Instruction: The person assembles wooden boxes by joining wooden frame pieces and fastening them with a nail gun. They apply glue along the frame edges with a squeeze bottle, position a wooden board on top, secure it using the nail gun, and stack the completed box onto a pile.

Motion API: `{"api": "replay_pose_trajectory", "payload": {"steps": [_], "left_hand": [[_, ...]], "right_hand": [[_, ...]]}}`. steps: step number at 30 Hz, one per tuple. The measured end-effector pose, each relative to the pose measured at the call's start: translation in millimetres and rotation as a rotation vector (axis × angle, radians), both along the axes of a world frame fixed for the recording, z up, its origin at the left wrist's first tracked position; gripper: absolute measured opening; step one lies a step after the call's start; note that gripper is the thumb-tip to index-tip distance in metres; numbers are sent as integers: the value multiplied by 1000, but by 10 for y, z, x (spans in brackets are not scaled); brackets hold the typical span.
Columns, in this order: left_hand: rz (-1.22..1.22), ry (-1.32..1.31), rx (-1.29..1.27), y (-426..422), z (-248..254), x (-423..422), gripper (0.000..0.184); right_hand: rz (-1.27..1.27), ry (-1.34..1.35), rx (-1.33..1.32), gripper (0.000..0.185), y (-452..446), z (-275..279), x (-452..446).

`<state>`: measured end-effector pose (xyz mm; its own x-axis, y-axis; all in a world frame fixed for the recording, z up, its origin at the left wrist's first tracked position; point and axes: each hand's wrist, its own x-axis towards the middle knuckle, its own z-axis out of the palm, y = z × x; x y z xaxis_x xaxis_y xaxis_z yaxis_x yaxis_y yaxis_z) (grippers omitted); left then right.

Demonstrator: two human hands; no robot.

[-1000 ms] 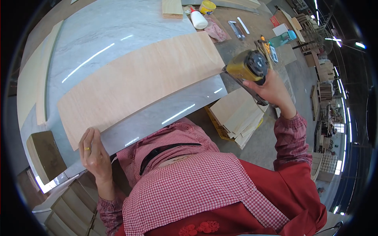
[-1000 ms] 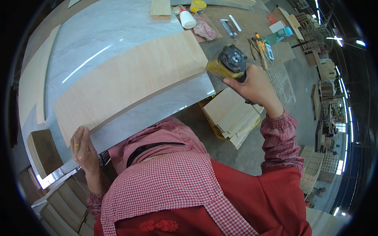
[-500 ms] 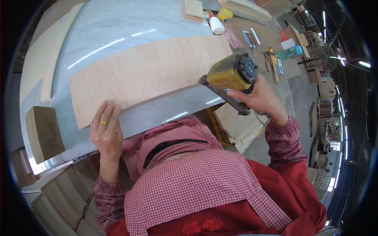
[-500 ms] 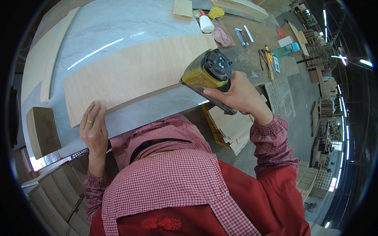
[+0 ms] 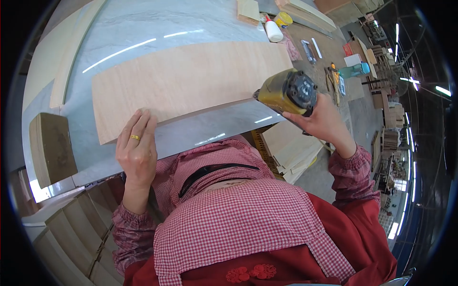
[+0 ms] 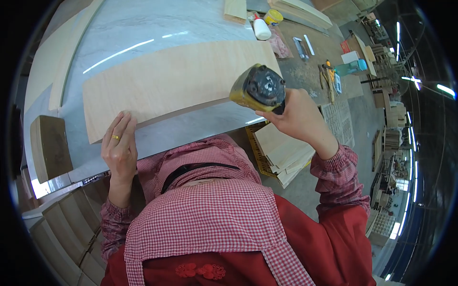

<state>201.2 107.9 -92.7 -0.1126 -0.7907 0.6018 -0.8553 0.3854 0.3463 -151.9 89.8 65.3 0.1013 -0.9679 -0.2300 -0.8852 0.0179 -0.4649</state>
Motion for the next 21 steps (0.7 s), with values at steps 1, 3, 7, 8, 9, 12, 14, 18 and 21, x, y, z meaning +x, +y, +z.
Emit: {"api": "replay_pose_trajectory", "payload": {"steps": [1,3,7,8,9,12,14,18,21], "left_hand": [[-13,22,0,5,7,12,21],[-28,63,2,23,9,60,22],[-7,84,-20,65,-71,94,23],[-7,94,-30,69,-91,92,23],[-7,103,-43,64,-110,90,23],[15,107,-45,94,-119,116,23],[17,117,-47,99,-138,116,23],[21,131,-41,109,-174,134,23],[10,140,-45,104,-187,138,24]], "right_hand": [[10,13,-3,39,16,27,58],[42,38,-7,40,17,63,193],[154,-101,8,42,-48,-95,582],[184,-144,12,42,-58,-126,672],[214,-188,14,43,-70,-155,760],[225,-166,68,46,-113,-154,901],[216,-137,119,48,-139,-152,983],[219,-115,136,48,-169,-145,1082],[217,-109,106,47,-162,-126,1121]]}}
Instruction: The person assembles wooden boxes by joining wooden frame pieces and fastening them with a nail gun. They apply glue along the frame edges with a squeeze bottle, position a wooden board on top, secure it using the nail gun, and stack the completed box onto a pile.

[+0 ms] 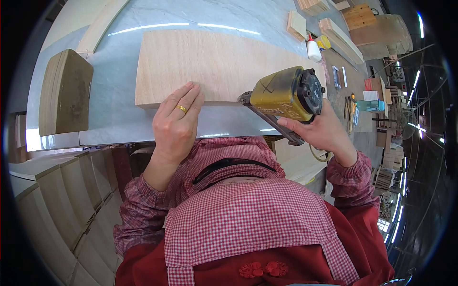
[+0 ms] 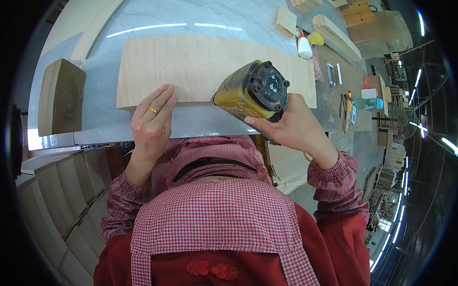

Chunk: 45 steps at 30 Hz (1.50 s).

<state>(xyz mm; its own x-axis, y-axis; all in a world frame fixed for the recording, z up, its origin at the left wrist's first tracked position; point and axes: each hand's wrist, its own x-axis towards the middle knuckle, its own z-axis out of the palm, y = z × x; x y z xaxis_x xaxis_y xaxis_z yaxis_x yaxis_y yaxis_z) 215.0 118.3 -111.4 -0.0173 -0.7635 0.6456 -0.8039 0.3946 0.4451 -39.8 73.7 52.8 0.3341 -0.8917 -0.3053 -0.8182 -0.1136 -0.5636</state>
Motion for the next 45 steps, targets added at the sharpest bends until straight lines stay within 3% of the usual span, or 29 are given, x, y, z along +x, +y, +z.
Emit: {"api": "replay_pose_trajectory", "payload": {"steps": [6,12,18,24,37,45], "left_hand": [[-25,10,5,4,4,-58,24],[-19,29,-8,248,-41,-231,33],[-3,46,21,426,-201,-333,38],[-14,42,69,475,-192,-315,39],[-30,88,75,517,-220,-298,36],[-28,67,100,530,-201,-260,39]], "right_hand": [[102,281,24,41,-65,110,25],[282,233,-47,39,-252,265,151],[604,107,-104,42,-575,198,961],[765,18,-82,39,-716,21,1546],[817,35,-33,38,-794,-5,1765],[668,58,-149,43,-1137,-81,1883]]}}
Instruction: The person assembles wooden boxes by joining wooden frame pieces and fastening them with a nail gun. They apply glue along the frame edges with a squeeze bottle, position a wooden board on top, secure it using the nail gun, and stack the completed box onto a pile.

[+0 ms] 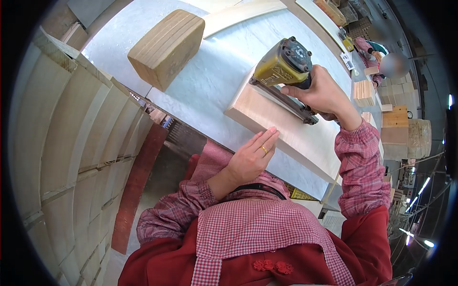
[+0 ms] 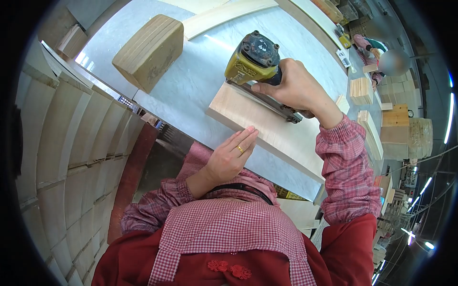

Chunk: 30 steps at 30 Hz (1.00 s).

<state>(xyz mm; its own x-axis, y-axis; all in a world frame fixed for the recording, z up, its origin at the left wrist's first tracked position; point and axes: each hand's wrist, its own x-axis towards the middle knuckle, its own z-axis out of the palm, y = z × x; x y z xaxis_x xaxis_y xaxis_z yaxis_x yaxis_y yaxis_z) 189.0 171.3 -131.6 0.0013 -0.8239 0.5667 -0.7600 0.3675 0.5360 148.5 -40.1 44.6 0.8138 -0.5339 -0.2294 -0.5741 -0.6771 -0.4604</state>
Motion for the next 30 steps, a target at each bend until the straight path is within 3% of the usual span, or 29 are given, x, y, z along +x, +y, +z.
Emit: {"api": "replay_pose_trajectory", "payload": {"steps": [10,21,28,30], "left_hand": [[1,10,10,-31,12,29,37],[46,-70,22,-53,79,13,34],[94,-105,-25,54,193,12,32],[131,-139,24,117,279,36,34]], "right_hand": [[26,5,-56,43,-131,-25,138],[-21,211,-147,47,-92,122,329],[-142,-178,-200,48,63,164,-996],[-427,-157,-255,49,98,147,-1682]]}}
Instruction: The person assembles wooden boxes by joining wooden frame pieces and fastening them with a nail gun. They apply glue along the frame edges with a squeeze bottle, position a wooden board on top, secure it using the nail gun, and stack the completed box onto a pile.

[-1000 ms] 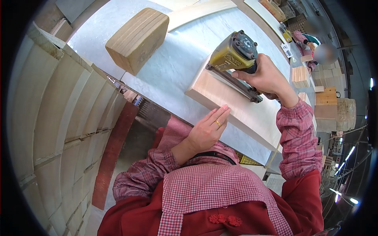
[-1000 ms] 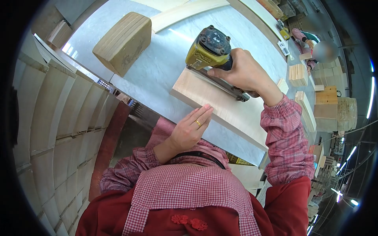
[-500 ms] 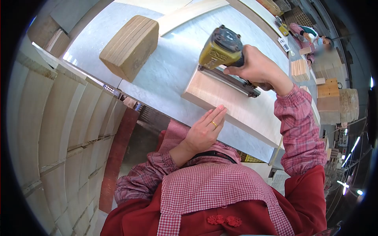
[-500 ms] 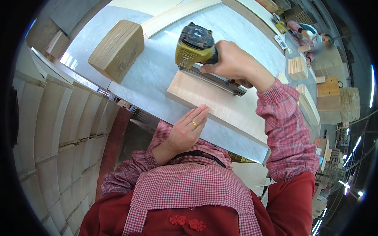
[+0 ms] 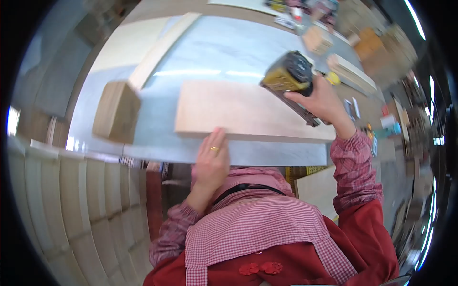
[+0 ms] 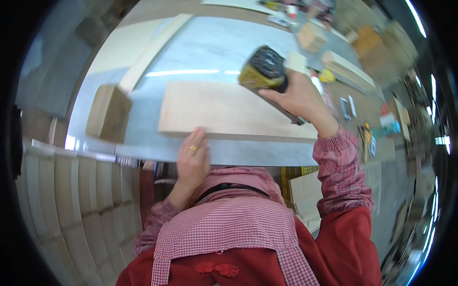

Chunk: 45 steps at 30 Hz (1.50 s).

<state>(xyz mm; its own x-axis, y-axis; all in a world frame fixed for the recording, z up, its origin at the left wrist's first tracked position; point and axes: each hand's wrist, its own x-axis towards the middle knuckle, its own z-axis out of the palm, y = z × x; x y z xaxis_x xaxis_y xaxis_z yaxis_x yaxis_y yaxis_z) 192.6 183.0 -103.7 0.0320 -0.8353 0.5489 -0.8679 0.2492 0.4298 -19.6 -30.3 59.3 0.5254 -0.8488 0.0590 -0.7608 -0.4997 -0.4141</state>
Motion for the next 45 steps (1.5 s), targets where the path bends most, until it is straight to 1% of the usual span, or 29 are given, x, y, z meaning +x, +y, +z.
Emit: {"api": "replay_pose_trajectory", "payload": {"steps": [3,4,5,10,12,13,14,15,16,19,21,22,27,28,33,34,39,40,45], "left_hand": [[2,-51,48,-127,127,10,37],[-61,-59,29,-247,73,66,37],[-51,-20,30,-366,61,112,37],[120,170,84,-709,117,564,40],[224,246,112,-746,218,779,41],[218,230,107,-882,180,874,41],[303,382,230,-1013,150,989,43],[394,533,352,-1124,127,1111,46],[402,515,346,-1226,181,1091,46],[313,758,604,-1406,342,1125,52],[253,929,773,-1523,444,1155,57],[275,919,766,-1573,458,1130,57],[333,759,733,-1801,528,1144,63],[356,760,712,-1854,545,1217,63],[194,1090,361,-2077,611,1590,89],[208,1092,345,-2099,503,1583,89],[573,1162,393,-2192,-94,1595,82],[594,1167,378,-2030,-177,1455,82],[366,1382,485,-1374,-527,705,46]], "right_hand": [[-493,-20,-63,51,268,18,-1191],[-557,-29,-80,51,314,-107,-1534],[-643,21,-79,51,373,-230,-1863],[-938,267,1,56,578,-980,-3028],[-1015,364,50,60,600,-1317,-3386],[-1021,348,56,60,599,-1464,-3486],[-1027,351,-7,57,597,-1618,-3562],[-1029,352,-69,54,583,-1786,-3626],[-1024,334,-60,54,536,-1746,-3566],[-902,235,-253,39,378,-1652,-3303],[-824,166,-381,40,279,-1557,-3138],[-810,149,-371,40,284,-1577,-3064],[-692,-598,223,53,238,-1568,-2621],[-663,-608,226,53,248,-1493,-2513],[-429,-1184,-168,37,458,-1132,-2103],[-409,-1189,-161,37,514,-1186,-2065],[-136,-867,52,19,779,-1474,-1921],[-112,-868,62,19,665,-1417,-1895],[-216,-507,-268,21,80,-1120,-1695]]}}
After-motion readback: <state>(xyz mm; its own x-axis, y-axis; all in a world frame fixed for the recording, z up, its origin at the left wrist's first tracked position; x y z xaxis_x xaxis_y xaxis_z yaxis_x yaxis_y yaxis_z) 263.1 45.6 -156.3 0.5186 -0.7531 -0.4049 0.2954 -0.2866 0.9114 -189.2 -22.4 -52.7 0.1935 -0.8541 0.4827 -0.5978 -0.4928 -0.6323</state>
